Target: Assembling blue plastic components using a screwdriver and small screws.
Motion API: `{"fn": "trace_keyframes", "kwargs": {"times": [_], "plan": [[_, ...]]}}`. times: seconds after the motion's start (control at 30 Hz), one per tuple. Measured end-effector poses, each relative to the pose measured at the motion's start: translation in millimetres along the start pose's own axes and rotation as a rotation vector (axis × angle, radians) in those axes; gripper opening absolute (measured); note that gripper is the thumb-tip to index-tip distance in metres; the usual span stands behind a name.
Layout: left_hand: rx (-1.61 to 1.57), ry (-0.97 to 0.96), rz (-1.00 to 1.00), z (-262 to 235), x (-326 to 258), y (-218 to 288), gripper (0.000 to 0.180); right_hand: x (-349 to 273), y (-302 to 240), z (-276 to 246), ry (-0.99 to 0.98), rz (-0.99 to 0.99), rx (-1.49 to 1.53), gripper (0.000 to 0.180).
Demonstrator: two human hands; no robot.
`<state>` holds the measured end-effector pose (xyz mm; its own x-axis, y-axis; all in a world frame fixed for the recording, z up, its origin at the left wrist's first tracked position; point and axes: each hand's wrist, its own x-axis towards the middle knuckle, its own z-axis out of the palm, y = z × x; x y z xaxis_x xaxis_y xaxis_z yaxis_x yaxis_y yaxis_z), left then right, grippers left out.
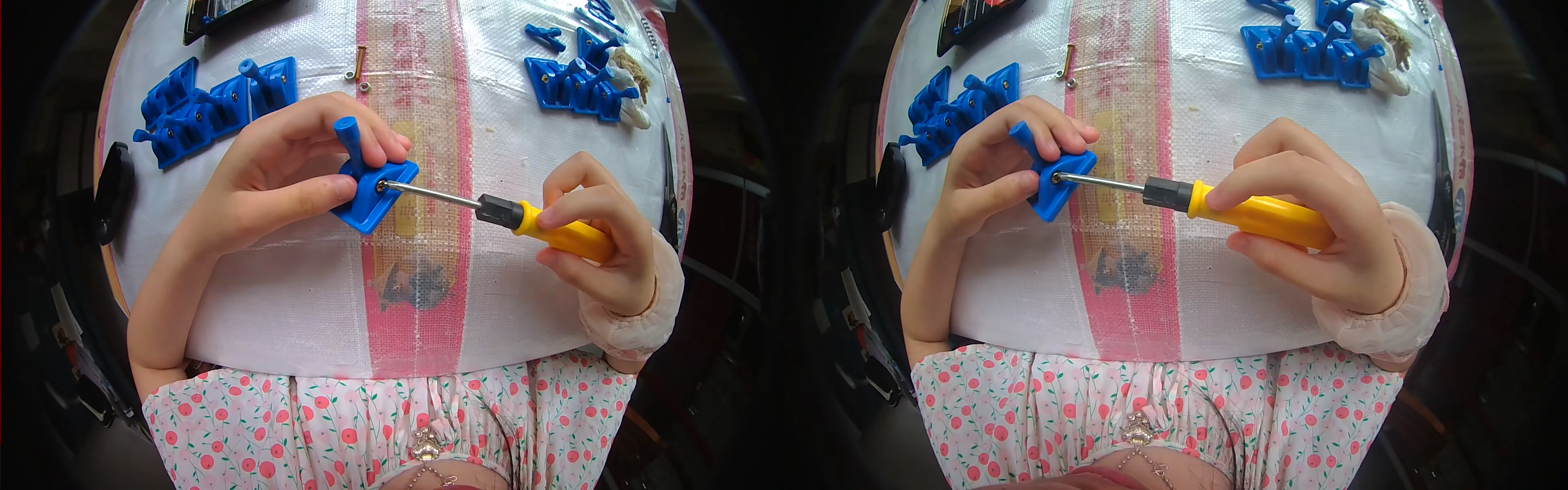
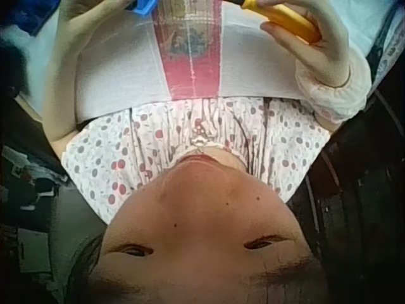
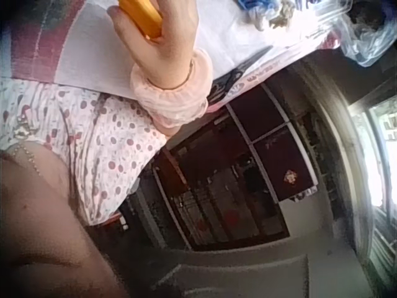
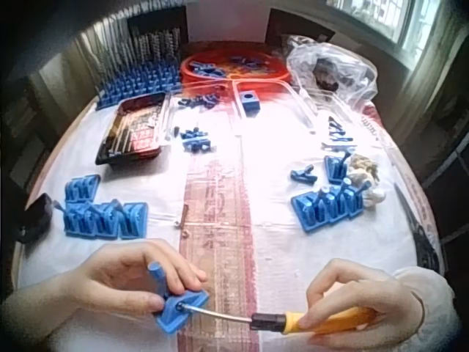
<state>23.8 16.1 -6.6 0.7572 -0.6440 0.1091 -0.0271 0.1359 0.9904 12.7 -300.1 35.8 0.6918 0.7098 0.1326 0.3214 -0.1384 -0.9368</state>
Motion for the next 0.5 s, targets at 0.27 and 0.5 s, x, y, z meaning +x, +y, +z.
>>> {"fn": "trace_keyframes", "kwargs": {"times": [0.27, 0.5], "plan": [[0.33, 0.029, 0.107, 3, 1, 1, 0.021, 0, 2, -4, -0.015, 0.011, -0.087, 0.033], [0.534, 0.082, 0.121, 8, -2, 1, 0.025, 1, 10, -4, -0.028, 0.058, -0.12, 0.03]]}}
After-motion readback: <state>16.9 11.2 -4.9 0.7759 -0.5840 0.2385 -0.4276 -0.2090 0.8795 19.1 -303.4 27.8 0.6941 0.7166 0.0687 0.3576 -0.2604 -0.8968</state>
